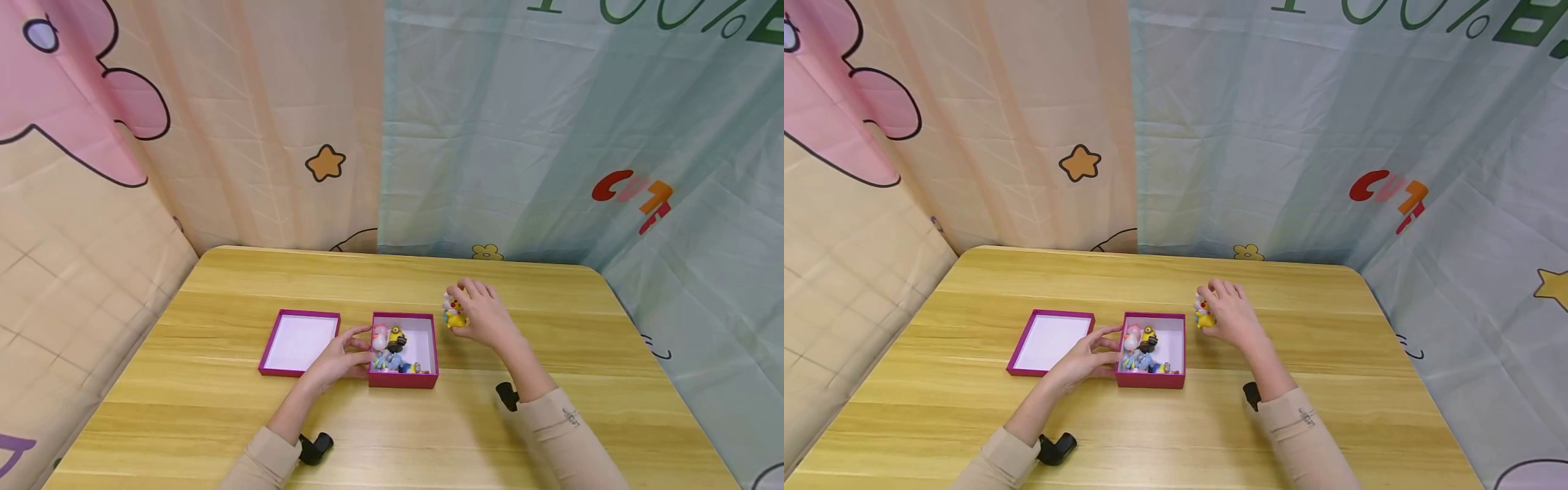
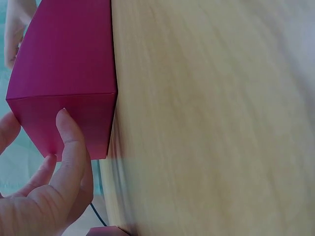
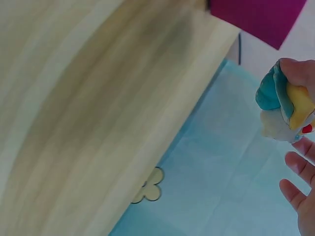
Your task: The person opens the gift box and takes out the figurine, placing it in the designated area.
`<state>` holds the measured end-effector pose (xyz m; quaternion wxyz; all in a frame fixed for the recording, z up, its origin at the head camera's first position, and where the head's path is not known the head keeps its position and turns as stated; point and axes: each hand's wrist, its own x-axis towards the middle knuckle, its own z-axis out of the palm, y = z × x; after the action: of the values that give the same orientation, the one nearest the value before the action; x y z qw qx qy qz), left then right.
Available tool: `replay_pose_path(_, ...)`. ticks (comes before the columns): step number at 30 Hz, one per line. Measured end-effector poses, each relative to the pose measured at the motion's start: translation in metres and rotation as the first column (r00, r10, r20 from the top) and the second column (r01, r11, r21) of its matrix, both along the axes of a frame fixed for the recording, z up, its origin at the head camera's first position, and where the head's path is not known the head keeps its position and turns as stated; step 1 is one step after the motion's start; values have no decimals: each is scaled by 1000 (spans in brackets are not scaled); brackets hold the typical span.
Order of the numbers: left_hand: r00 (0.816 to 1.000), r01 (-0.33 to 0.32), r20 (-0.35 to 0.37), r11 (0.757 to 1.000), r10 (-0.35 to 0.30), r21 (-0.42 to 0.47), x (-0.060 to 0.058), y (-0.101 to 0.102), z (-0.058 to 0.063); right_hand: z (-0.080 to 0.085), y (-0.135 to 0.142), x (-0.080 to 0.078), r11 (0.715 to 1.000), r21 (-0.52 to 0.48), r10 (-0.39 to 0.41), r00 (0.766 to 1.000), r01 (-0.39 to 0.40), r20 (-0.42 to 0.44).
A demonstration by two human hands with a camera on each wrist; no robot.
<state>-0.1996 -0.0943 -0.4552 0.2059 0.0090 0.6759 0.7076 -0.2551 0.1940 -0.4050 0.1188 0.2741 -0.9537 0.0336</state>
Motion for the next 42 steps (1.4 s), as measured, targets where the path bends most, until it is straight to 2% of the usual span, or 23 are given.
replay_pose_path(11,1000,-2,1,1000,2,-7,1,0,1,-26,11,-8,998,52,-41,998,38,49)
replay_pose_path(21,1000,8,-6,1000,-8,-6,1,0,0,-41,13,-14,996,83,-44,995,36,90)
replay_pose_path(29,1000,5,-4,1000,-5,-2,0,0,1,-47,12,-14,995,87,-58,991,48,120)
replay_pose_path(42,1000,4,-3,1000,-4,-4,0,0,0,-46,12,-13,994,70,-99,978,87,184)
